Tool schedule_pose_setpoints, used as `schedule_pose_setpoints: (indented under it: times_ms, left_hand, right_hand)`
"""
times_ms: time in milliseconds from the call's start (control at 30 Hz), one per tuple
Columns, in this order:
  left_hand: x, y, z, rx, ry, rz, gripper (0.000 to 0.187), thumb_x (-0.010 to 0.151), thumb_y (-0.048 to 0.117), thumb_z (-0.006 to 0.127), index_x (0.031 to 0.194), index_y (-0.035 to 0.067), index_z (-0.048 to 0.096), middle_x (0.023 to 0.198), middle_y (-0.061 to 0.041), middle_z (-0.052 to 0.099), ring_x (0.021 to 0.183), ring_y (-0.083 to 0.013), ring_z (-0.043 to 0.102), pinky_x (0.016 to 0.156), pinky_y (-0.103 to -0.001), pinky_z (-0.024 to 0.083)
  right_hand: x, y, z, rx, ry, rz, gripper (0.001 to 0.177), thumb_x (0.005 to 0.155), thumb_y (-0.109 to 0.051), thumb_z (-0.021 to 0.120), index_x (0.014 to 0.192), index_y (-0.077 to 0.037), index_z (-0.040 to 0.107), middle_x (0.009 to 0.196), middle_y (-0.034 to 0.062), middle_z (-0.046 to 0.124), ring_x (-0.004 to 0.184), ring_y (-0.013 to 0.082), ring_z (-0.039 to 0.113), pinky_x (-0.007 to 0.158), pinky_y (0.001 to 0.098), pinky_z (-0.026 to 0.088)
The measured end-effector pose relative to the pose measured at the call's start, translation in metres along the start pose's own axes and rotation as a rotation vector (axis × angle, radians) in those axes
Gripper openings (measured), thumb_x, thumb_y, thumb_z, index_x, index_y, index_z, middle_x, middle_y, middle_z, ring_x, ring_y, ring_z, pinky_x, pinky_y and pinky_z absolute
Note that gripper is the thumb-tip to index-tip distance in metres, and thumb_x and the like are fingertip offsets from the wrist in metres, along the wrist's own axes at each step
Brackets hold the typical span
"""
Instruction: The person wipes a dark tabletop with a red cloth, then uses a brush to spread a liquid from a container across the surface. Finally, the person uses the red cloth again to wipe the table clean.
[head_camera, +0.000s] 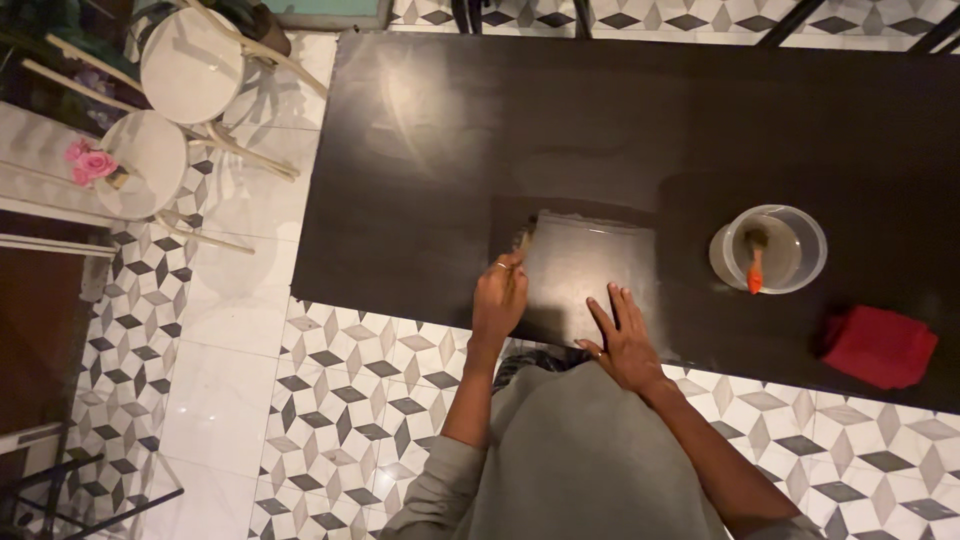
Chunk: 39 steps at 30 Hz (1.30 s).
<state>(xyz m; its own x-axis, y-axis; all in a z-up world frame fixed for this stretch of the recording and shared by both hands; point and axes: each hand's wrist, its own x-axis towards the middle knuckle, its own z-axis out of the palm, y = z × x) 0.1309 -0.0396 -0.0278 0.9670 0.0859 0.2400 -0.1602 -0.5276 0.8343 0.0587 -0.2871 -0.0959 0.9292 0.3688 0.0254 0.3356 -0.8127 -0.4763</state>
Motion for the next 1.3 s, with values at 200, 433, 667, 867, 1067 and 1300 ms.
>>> schedule_pose_setpoints:
  times_ms: [200, 433, 667, 867, 1067, 1300]
  left_hand:
    - [0.001, 0.002, 0.020, 0.035, -0.009, -0.036, 0.020, 0.098, 0.012, 0.057, 0.112, -0.001, 0.062, 0.098, -0.025, 0.067, 0.086, -0.0446, 0.067, 0.074, -0.051, 0.054]
    - [0.001, 0.014, 0.048, 0.241, 0.055, 0.018, 0.025, 0.096, 0.011, 0.059, 0.118, -0.001, 0.061, 0.106, -0.026, 0.067, 0.090, -0.0457, 0.067, 0.077, -0.052, 0.055]
    - [-0.002, 0.056, 0.084, 0.120, -0.078, 0.145, 0.024, 0.101, 0.012, 0.059, 0.120, 0.000, 0.065, 0.112, -0.023, 0.069, 0.098, -0.0425, 0.070, 0.086, -0.048, 0.058]
    - [-0.012, 0.098, 0.132, 0.060, -0.243, 0.200, 0.031, 0.093, 0.014, 0.061, 0.119, -0.003, 0.065, 0.108, -0.025, 0.070, 0.096, -0.0437, 0.068, 0.086, -0.049, 0.055]
    - [-0.026, 0.076, 0.148, -0.397, -0.143, -0.383, 0.030, 0.091, 0.014, 0.061, 0.116, -0.001, 0.069, 0.091, -0.012, 0.074, 0.081, -0.0252, 0.070, 0.073, -0.037, 0.057]
    - [-0.017, 0.028, 0.068, -0.052, 0.156, -0.461, 0.025, 0.098, 0.015, 0.059, 0.117, 0.003, 0.070, 0.096, -0.014, 0.076, 0.089, -0.0254, 0.075, 0.079, -0.036, 0.057]
  right_hand:
    - [0.000, 0.017, -0.003, -0.112, -0.060, -0.054, 0.083, 0.093, -0.052, 0.061, 0.157, -0.008, 0.032, 0.165, 0.0277, 0.017, 0.152, 0.0463, 0.020, 0.120, 0.0533, 0.025]
    - [-0.002, 0.037, 0.009, -0.104, -0.288, 0.027, 0.089, 0.094, -0.054, 0.060, 0.161, -0.012, 0.020, 0.168, 0.0218, -0.002, 0.156, 0.0388, 0.001, 0.121, 0.0613, 0.013]
    - [-0.006, 0.055, 0.025, -0.013, -0.293, 0.002, 0.086, 0.096, -0.054, 0.053, 0.161, -0.009, 0.017, 0.169, 0.0222, -0.009, 0.156, 0.0383, -0.012, 0.119, 0.0645, -0.003]
    - [-0.003, 0.052, 0.014, -0.129, -0.503, 0.028, 0.087, 0.095, -0.048, 0.054, 0.164, -0.011, 0.016, 0.169, 0.0223, -0.002, 0.153, 0.0456, -0.016, 0.119, 0.0647, -0.008]
    - [0.001, 0.054, 0.010, -0.257, -0.762, 0.043, 0.044, 0.111, -0.057, 0.043, 0.141, -0.026, 0.052, 0.172, 0.0254, 0.005, 0.164, 0.0473, -0.014, 0.126, 0.0676, -0.005]
    - [-0.008, 0.058, 0.027, -0.034, -0.340, 0.029, 0.091, 0.095, -0.062, 0.050, 0.163, -0.014, 0.012, 0.169, 0.0208, -0.012, 0.156, 0.0378, -0.011, 0.119, 0.0658, -0.002]
